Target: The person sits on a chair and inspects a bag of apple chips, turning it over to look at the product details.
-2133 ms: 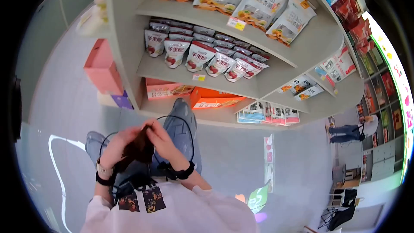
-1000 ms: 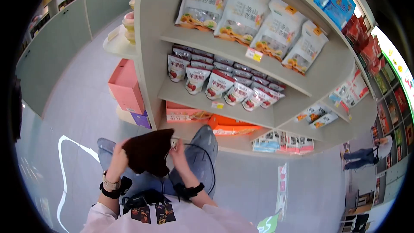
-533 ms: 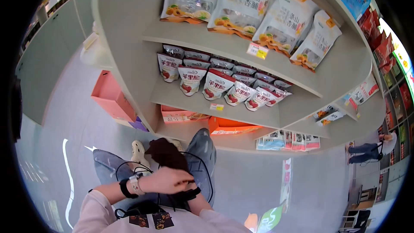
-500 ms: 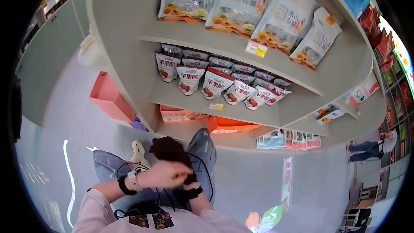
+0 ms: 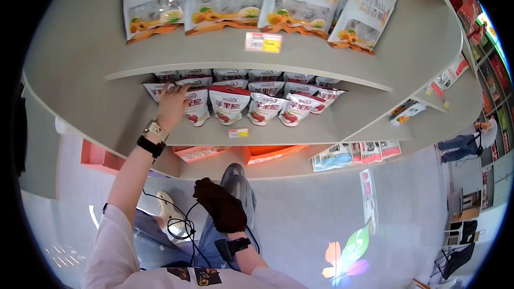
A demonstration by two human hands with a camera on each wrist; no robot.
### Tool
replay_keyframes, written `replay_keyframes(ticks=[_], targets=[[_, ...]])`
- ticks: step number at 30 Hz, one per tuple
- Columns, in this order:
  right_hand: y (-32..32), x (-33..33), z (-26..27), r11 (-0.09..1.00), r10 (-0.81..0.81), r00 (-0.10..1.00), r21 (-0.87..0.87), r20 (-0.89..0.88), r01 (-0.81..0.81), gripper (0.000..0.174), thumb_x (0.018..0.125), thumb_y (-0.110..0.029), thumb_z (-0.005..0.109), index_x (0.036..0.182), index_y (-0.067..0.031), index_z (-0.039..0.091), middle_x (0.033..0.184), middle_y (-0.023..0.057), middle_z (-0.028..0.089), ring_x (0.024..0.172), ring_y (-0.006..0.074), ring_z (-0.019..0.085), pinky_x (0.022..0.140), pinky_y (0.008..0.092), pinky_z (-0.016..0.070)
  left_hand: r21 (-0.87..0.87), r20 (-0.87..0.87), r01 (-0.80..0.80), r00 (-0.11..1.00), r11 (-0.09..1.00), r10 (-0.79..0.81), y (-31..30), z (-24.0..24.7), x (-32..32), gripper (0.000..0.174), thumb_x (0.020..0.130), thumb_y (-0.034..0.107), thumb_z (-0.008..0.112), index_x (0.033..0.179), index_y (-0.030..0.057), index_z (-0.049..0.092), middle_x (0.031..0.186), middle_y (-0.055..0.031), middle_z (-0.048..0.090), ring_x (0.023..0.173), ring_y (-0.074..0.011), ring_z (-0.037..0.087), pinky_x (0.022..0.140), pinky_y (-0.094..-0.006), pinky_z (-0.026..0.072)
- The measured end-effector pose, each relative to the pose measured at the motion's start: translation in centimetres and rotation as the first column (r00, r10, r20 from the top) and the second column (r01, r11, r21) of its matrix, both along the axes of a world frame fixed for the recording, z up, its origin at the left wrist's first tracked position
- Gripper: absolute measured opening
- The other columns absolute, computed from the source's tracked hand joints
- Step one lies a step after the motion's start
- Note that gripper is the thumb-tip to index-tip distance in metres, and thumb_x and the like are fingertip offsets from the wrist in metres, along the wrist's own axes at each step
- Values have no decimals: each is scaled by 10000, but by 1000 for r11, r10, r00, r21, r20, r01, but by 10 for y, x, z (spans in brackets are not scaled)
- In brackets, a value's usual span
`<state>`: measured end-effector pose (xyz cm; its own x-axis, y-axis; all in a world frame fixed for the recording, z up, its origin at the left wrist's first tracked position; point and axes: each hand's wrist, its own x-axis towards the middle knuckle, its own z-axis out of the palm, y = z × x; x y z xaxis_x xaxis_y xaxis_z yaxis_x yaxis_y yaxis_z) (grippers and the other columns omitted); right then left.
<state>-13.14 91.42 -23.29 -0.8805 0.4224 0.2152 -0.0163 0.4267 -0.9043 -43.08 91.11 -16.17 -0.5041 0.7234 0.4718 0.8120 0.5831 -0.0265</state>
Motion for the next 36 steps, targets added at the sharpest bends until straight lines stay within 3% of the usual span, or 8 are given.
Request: replay_keyframes(ticks=[2, 7, 14, 16, 18, 24, 28, 36], targets=[[5, 3, -1, 1000, -6, 1000, -11, 10, 6, 291, 758, -123, 581, 1045, -75, 579, 1108, 107, 559, 1102, 261, 481, 945, 317, 362, -102, 122, -49, 991, 994, 61, 7, -3, -5, 319, 722, 218, 617, 1018, 106, 575, 922, -67, 592, 898, -222, 554, 880, -401, 345], [12, 6, -3, 1000, 11, 999, -22, 31, -10, 297, 753, -126, 584, 1045, -75, 579, 1103, 109, 561, 1100, 265, 482, 942, 318, 363, -37, 84, 41, 996, 998, -38, -4, -8, -3, 151, 776, 206, 558, 745, 61, 588, 845, -92, 564, 754, -259, 578, 615, -376, 454], [4, 0, -4, 998, 69, 997, 4, 19, -69, 305, 745, -131, 587, 1046, -75, 578, 1095, 111, 563, 1096, 270, 483, 938, 319, 364, 339, 493, -125, 868, 932, -63, -110, 65, 109, 210, 818, 167, 547, 712, -10, 507, 571, -205, 469, 570, -390, 466, 481, -392, 375], [-6, -3, -3, 995, 98, 995, 14, 18, -98, 308, 743, -132, 587, 1046, -76, 578, 1093, 111, 564, 1095, 272, 484, 936, 319, 365, 401, 629, -270, 776, 875, -49, -149, 61, 134, 220, 796, 134, 591, 696, -32, 488, 526, -150, 416, 445, -191, 343, 438, -309, 306], [-18, -4, 1, 990, 138, 990, 19, 25, -138, 310, 741, -133, 588, 1046, -76, 578, 1091, 112, 565, 1094, 273, 484, 935, 319, 365, 435, 755, -393, 649, 810, -91, -186, 38, 149, 202, 802, 138, 594, 717, -37, 538, 505, -52, 445, 493, -74, 323, 439, -282, 288], [-48, -6, 8, 954, 296, 952, 31, 79, -299, 318, 735, -137, 591, 1046, -76, 578, 1084, 114, 567, 1090, 278, 485, 932, 320, 366, 271, 939, -667, 24, 694, -344, -266, -28, 161, 187, 816, 140, 585, 803, -45, 605, 651, 28, 560, 561, -38, 467, 497, -209, 382], [-64, -20, 9, 908, 414, 905, 27, 96, -418, 322, 730, -139, 593, 1046, -76, 578, 1079, 115, 569, 1088, 281, 486, 930, 321, 367, 241, 919, -712, -52, 660, -392, -311, -64, 179, 191, 824, 141, 574, 881, -39, 596, 731, -4, 582, 632, -49, 511, 557, -198, 410], [-90, -18, 42, 894, 408, 894, 117, 183, -432, 337, 728, -190, 593, 1048, -112, 526, 983, 96, 559, 951, 266, 542, 797, 324, 421, 294, 863, -799, -13, 524, -505, -311, -85, 204, 195, 829, 154, 570, 884, -31, 599, 721, 5, 574, 612, -49, 498, 548, -190, 396]])
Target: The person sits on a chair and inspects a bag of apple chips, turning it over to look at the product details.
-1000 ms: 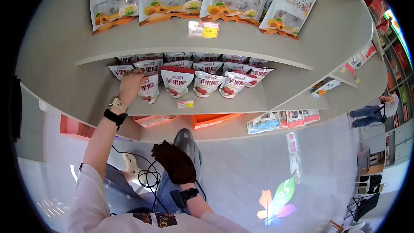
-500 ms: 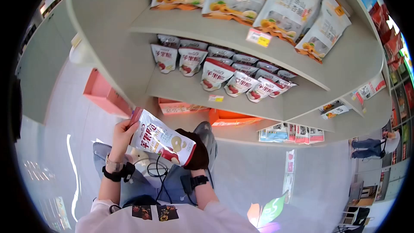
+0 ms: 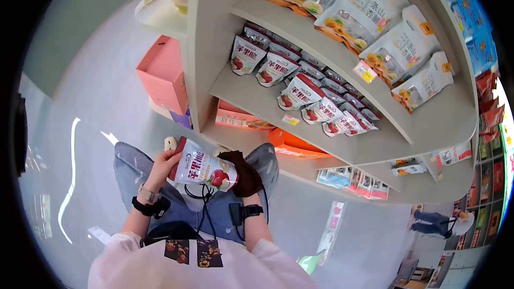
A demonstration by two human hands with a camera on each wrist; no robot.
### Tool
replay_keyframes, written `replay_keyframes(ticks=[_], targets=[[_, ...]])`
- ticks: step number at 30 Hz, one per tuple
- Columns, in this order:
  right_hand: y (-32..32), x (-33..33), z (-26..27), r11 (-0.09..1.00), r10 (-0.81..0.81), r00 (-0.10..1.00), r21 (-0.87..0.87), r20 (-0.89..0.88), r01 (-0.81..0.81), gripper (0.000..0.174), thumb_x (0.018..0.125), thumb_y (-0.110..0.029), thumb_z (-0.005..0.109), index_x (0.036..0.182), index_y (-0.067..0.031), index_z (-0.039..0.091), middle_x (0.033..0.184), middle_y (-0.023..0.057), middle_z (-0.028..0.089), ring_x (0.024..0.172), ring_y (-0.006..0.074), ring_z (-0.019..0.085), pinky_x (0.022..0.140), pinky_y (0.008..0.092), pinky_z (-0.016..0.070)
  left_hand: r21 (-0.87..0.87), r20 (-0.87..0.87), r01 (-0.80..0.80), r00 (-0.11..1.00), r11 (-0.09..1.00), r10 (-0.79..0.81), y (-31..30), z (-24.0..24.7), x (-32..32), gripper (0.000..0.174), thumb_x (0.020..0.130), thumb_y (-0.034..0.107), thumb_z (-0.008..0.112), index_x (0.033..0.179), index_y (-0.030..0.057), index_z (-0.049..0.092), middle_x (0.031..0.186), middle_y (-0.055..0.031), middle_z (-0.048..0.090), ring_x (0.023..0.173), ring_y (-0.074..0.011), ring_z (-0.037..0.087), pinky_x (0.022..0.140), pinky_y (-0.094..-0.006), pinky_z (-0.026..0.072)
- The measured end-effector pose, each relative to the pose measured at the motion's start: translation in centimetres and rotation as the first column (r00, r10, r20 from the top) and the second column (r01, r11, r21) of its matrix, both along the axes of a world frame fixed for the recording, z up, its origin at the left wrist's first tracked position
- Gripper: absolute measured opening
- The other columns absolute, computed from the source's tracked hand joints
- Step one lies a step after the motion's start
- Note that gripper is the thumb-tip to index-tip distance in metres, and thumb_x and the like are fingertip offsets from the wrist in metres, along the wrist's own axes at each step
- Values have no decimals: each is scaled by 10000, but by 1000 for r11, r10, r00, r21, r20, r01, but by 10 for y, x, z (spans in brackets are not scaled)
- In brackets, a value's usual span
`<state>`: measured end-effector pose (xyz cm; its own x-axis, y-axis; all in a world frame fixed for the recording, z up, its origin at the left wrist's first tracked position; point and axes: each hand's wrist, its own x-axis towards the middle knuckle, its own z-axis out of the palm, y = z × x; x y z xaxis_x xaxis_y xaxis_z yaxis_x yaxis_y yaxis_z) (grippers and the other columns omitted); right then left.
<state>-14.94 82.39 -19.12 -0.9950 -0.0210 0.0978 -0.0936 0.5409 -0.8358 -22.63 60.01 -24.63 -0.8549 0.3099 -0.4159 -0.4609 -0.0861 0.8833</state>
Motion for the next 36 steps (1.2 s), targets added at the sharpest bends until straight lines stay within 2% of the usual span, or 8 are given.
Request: replay_keyframes(ticks=[4, 6, 8, 14, 28, 34, 35, 36], targets=[[1, -1, -13, 997, 72, 997, 4, -20, -72, 351, 730, -174, 584, 1065, -95, 515, 1004, 109, 546, 963, 273, 528, 812, 327, 409, 106, -13, 86, 996, 991, -85, 7, 11, 9, 387, 893, 286, 450, 1119, -23, 507, 978, -38, 572, 865, -83, 522, 754, -223, 414], [3, -5, -23, 994, 106, 994, 0, -38, -106, 359, 731, -166, 580, 1073, -87, 510, 1015, 116, 539, 970, 277, 520, 820, 329, 403, 439, -156, 309, 951, 844, -267, 11, -8, 13, 644, 881, 448, 396, 1331, 10, 254, 1313, -80, 366, 1199, -171, 364, 981, -310, 296], [5, -7, -28, 991, 132, 990, 1, -52, -132, 366, 732, -159, 575, 1082, -79, 504, 1026, 122, 532, 976, 281, 513, 828, 330, 397, 239, -317, 409, 890, 881, -327, 20, -18, 17, 697, 852, 371, 506, 1359, 26, 175, 1346, -80, 317, 1225, -187, 332, 996, -317, 275], [14, 2, -35, 984, 179, 981, 7, -70, -179, 388, 735, -135, 562, 1107, -54, 487, 1058, 142, 512, 995, 292, 491, 851, 335, 380, 166, -209, 410, 904, 897, -374, 48, 4, 40, 867, 723, 63, 677, 1375, 43, 107, 1333, -80, 316, 1209, -156, 319, 1003, -310, 265], [17, -19, -65, 958, 286, 919, 120, -272, -262, 379, 783, -101, 484, 1148, -2, 451, 1088, 188, 464, 1012, 341, 436, 890, 358, 342, 170, 181, -16, 983, 985, -15, 40, -26, 35, 434, 813, 259, 593, 1164, 49, 448, 1083, -42, 545, 956, -148, 543, 783, -300, 459], [-22, 5, -92, 951, -107, 989, 300, 103, 72, 407, 785, -67, 439, 1190, -24, 428, 1100, 242, 450, 962, 356, 467, 827, 392, 378, 1, 120, 80, 990, 997, -79, 46, -58, 37, 393, 831, 312, 564, 1121, 58, 490, 1005, -22, 566, 875, -107, 542, 716, -262, 457], [-32, 10, -73, 899, -68, 960, 435, 270, -59, 439, 778, -50, 413, 1216, -19, 402, 1132, 244, 446, 1009, 360, 470, 830, 392, 399, 3, 149, 89, 985, 996, -88, 42, -77, 35, 401, 833, 323, 557, 1127, 60, 486, 1002, -22, 566, 866, -108, 544, 703, -259, 457], [-40, 6, -64, 950, -34, 991, 312, 131, -9, 430, 771, -38, 415, 1200, -16, 419, 1131, 230, 455, 1021, 353, 468, 853, 383, 388, 4, 175, 99, 980, 995, -98, 39, -87, 34, 409, 836, 334, 551, 1133, 62, 483, 1000, -22, 567, 858, -108, 545, 690, -257, 458]])
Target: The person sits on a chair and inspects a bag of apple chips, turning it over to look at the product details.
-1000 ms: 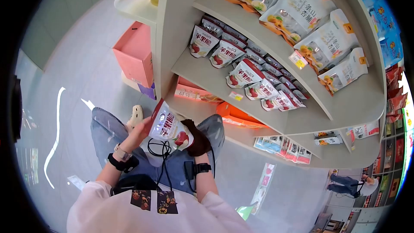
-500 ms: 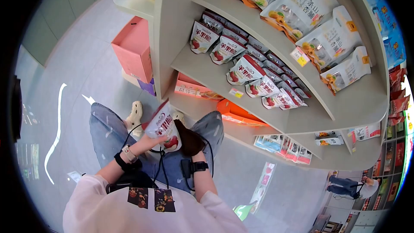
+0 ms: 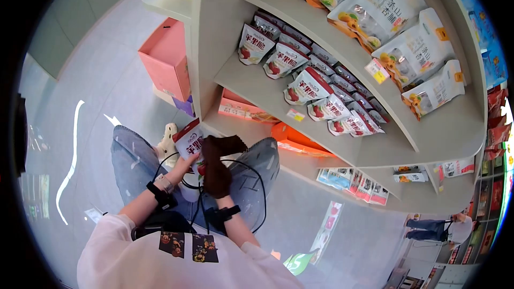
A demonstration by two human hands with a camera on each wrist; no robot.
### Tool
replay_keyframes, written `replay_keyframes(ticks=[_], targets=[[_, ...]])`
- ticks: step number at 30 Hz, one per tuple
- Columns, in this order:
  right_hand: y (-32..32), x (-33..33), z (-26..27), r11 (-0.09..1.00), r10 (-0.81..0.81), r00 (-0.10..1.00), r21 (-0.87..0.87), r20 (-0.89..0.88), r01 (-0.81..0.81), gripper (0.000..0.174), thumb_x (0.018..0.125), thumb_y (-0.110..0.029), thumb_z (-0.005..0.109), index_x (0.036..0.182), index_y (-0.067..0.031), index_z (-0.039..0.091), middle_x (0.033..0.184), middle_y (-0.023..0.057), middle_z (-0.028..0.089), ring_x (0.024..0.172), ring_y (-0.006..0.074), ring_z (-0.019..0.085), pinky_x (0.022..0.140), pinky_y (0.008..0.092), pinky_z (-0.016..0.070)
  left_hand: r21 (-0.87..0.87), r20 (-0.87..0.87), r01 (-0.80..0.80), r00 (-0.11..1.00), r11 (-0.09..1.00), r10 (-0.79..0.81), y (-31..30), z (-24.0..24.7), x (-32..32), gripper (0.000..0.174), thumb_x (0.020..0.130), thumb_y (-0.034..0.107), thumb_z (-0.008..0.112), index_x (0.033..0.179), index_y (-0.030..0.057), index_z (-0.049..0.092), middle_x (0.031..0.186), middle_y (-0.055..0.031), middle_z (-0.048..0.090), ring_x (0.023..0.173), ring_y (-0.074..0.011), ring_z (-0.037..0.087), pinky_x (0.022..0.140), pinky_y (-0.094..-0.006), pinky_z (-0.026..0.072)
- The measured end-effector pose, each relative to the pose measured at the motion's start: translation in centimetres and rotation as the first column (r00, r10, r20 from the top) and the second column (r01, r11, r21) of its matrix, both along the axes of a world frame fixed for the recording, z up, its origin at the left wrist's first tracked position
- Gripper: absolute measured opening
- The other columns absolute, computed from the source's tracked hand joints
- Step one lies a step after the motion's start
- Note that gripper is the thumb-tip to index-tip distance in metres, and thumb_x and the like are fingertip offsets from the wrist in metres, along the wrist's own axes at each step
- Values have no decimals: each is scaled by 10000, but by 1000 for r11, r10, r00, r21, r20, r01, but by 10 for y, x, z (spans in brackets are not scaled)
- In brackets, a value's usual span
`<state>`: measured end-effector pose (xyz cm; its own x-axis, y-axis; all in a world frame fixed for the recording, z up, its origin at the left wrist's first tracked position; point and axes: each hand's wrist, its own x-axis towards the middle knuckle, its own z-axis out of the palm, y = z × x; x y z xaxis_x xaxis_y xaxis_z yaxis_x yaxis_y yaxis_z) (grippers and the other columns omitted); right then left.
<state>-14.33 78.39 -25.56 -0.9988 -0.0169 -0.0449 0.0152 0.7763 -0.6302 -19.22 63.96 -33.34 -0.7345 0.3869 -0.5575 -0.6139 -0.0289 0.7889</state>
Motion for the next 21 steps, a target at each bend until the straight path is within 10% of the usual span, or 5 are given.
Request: replay_keyframes(ticks=[3, 7, 10, 21], targets=[[-25, -14, 6, 916, -72, 899, -385, -433, -112, 408, 749, -3, 420, 1153, -6, 470, 1129, 188, 484, 1057, 331, 462, 923, 357, 358, -34, 24, 44, 999, 998, -43, -12, -9, -5, 492, 831, 425, 519, 1175, 84, 434, 1030, -38, 556, 862, -136, 558, 683, -281, 468], [-3, -23, -51, 963, 128, 946, -192, -297, -191, 544, 758, -43, 436, 1291, -81, 332, 1268, 176, 398, 1135, 348, 411, 933, 352, 354, 69, 96, 10, 995, 998, -17, -25, -37, -6, 523, 836, 460, 495, 1189, 82, 414, 1061, -51, 550, 912, -162, 567, 748, -324, 482], [-17, -13, -48, 893, 54, 988, -435, -146, -113, 471, 750, -57, 467, 1219, -73, 422, 1213, 174, 439, 1121, 352, 419, 928, 348, 358, 92, 100, 6, 995, 996, -16, -19, -41, -10, 539, 839, 467, 487, 1201, 75, 411, 1072, -49, 551, 931, -168, 568, 772, -324, 482], [0, -10, -85, 953, 116, 970, -250, -213, -169, 467, 613, -74, 603, 1073, -88, 525, 1029, 150, 536, 991, 320, 509, 812, 354, 424, 84, 127, -45, 991, 995, 34, -22, -35, -8, 502, 850, 448, 481, 1166, 59, 454, 1017, -32, 563, 880, -139, 570, 715, -272, 478]])
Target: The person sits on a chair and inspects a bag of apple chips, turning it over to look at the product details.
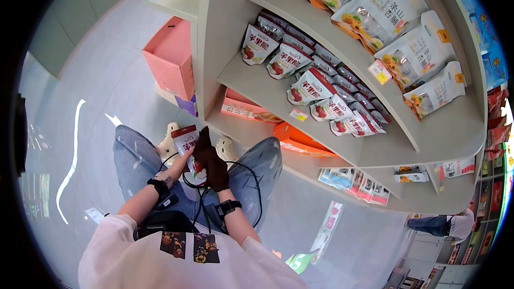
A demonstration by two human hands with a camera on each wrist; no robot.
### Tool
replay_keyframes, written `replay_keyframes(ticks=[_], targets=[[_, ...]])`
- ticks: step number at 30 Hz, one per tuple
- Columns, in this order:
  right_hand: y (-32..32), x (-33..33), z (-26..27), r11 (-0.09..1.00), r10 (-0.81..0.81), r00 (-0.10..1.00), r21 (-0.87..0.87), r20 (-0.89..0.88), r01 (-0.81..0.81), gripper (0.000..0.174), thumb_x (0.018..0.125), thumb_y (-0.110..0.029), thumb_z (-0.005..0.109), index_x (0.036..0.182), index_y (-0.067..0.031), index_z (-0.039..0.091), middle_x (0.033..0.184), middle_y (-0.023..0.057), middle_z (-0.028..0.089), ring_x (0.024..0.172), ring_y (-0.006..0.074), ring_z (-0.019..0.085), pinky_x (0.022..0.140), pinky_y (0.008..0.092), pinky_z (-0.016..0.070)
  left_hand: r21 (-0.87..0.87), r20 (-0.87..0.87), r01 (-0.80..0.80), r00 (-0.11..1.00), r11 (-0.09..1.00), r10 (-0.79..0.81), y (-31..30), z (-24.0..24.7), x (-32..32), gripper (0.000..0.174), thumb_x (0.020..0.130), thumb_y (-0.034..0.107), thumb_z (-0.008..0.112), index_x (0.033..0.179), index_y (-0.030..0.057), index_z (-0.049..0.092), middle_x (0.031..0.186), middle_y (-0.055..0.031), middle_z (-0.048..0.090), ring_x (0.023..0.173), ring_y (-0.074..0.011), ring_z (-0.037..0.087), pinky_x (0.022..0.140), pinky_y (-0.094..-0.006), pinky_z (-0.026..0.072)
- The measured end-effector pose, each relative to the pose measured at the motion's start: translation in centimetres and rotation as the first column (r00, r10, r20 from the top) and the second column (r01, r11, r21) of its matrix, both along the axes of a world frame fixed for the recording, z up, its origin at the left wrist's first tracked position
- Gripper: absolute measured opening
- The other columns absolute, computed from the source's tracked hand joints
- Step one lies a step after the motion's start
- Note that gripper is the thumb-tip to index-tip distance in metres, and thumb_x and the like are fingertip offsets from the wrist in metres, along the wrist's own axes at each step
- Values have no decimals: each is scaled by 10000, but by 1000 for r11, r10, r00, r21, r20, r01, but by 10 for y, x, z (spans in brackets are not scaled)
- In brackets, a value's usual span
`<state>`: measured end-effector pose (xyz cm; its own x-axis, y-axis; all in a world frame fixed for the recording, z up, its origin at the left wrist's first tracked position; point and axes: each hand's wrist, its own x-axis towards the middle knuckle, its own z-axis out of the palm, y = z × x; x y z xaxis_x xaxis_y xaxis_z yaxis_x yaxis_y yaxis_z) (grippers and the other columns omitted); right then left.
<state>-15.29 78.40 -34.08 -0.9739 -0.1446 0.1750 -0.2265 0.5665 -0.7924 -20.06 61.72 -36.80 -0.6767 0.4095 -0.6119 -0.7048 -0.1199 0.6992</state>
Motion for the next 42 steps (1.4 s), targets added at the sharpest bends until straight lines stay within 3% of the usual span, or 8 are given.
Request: replay_keyframes(ticks=[5, 8, 14, 20, 26, 29, 35, 42], targets=[[-10, -3, 3, 981, 47, 985, 192, -163, -15, 724, 558, -90, 667, 1224, -51, 384, 1115, 188, 471, 1039, 355, 472, 868, 367, 398, 0, -110, -9, 994, 1000, 9, 2, 1, 1, 447, 853, 387, 505, 1141, 47, 478, 1033, -38, 560, 887, -133, 564, 732, -270, 470], [-10, -6, 43, 977, 38, 947, 187, 318, -102, 838, 511, -94, 700, 1257, -29, 323, 1168, 205, 437, 1056, 371, 458, 887, 375, 390, -41, -150, 15, 988, 999, -21, 6, 8, 3, 433, 853, 356, 516, 1139, 33, 479, 1036, -38, 559, 889, -128, 560, 740, -275, 466], [-8, -7, 23, 986, 125, 991, -119, 39, -120, 818, 505, -42, 676, 1254, -39, 345, 1226, 210, 419, 1083, 363, 450, 882, 381, 396, -11, -53, -103, 993, 995, 102, 2, -3, -2, 475, 828, 406, 534, 1119, 34, 485, 987, -37, 572, 850, -132, 565, 721, -272, 465], [-7, -6, 6, 975, 174, 970, 170, -172, -144, 850, 474, -36, 698, 1249, -50, 349, 1162, 190, 479, 1029, 363, 489, 854, 379, 412, -48, 27, -110, 993, 993, 111, -3, 2, -3, 512, 817, 438, 535, 1134, 41, 471, 980, -40, 569, 848, -143, 563, 729, -266, 456], [-8, -4, 7, 980, -32, 957, 197, 290, -27, 999, 423, -76, 752, 1292, -51, 259, 1070, 209, 507, 979, 375, 502, 829, 407, 417, -28, -79, -24, 997, 999, 21, 1, 4, 0, 559, 826, 468, 501, 1195, 58, 418, 1065, -70, 552, 932, -190, 559, 807, -310, 451], [-6, -4, 9, 984, 14, 979, 172, 202, -50, 1020, 417, -93, 764, 1294, -49, 246, 1055, 211, 511, 978, 379, 499, 827, 407, 417, -42, -91, -21, 996, 999, 17, 0, -10, -1, 560, 831, 456, 498, 1207, 50, 408, 1083, -75, 544, 953, -194, 552, 828, -310, 442], [-11, -13, 11, 978, 83, 995, -195, 47, -72, 763, 566, -5, 658, 1251, -43, 325, 1066, 207, 525, 983, 374, 509, 843, 379, 415, 52, -25, -127, 991, 991, 128, -3, -7, -4, 525, 839, 431, 490, 1201, 59, 412, 1113, -66, 525, 976, -180, 539, 850, -315, 430], [-10, -11, 11, 987, 105, 994, -124, -16, -106, 746, 594, 38, 610, 1275, -53, 318, 1094, 200, 523, 992, 364, 513, 839, 371, 417, 44, 25, -178, 984, 983, 177, -2, -3, -5, 476, 829, 388, 524, 1142, 33, 465, 1007, -54, 558, 881, -161, 566, 784, -291, 454]])
